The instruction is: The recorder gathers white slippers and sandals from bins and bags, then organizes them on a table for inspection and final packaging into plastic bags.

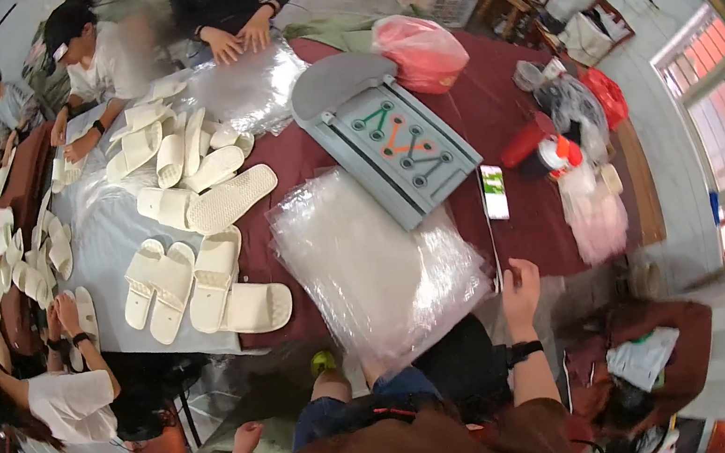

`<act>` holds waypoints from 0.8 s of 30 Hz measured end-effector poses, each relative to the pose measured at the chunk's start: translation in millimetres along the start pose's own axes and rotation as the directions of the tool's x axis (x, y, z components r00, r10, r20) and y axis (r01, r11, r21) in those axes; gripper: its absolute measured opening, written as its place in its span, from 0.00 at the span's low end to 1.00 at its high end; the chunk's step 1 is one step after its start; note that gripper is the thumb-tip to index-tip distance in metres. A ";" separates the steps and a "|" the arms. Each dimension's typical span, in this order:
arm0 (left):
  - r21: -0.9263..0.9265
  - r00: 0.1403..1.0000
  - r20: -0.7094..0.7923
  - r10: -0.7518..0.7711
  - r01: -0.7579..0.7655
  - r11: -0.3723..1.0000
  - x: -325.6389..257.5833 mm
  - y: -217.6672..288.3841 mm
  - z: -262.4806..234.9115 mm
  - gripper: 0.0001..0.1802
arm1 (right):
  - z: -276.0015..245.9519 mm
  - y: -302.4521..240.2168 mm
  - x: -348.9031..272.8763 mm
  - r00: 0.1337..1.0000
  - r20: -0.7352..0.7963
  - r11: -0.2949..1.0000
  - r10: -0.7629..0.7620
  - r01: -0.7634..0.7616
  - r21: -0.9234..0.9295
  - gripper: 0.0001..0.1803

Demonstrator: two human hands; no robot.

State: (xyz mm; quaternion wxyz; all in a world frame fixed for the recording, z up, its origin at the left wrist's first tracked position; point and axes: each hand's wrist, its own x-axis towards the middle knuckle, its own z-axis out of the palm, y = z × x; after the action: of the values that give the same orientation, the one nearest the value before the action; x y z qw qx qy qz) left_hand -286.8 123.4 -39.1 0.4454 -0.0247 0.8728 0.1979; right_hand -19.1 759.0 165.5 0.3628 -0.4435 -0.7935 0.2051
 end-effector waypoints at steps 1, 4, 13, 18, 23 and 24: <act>-0.021 1.000 -0.005 -0.007 0.007 1.000 6.3 13.6 10.1 0.24 | 5.1 13.3 11.4 1.000 0.011 1.000 -0.019 0.019 0.006 0.11; -0.104 0.999 0.009 -0.054 0.054 0.993 29.0 41.3 60.6 0.24 | 26.2 54.8 52.4 0.999 0.032 0.999 -0.034 0.035 -0.026 0.09; 0.004 0.957 0.058 0.284 -0.285 0.959 121.2 57.7 265.6 0.24 | 94.1 89.2 109.4 0.854 0.152 0.864 -0.498 0.476 0.162 0.07; -0.044 0.876 -0.127 0.466 -0.474 0.880 122.8 105.4 305.9 0.20 | 64.6 78.0 100.0 0.665 0.135 0.671 -0.735 0.683 0.287 0.14; -0.109 0.983 -0.176 0.054 -0.075 0.991 73.2 83.1 336.8 0.19 | -2.2 88.5 54.3 0.595 0.053 0.579 -0.802 0.754 0.310 0.06; -0.017 0.944 -0.074 0.320 -0.322 0.947 57.0 73.3 331.5 0.19 | -16.1 98.5 50.9 0.609 0.020 0.586 -0.793 0.753 0.298 0.05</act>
State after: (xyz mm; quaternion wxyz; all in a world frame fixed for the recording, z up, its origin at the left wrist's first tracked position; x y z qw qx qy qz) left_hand -82.7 320.3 -234.3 0.3760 0.1044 0.8773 0.2796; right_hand 30.2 853.9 132.3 0.4095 0.0151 -0.8978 0.1615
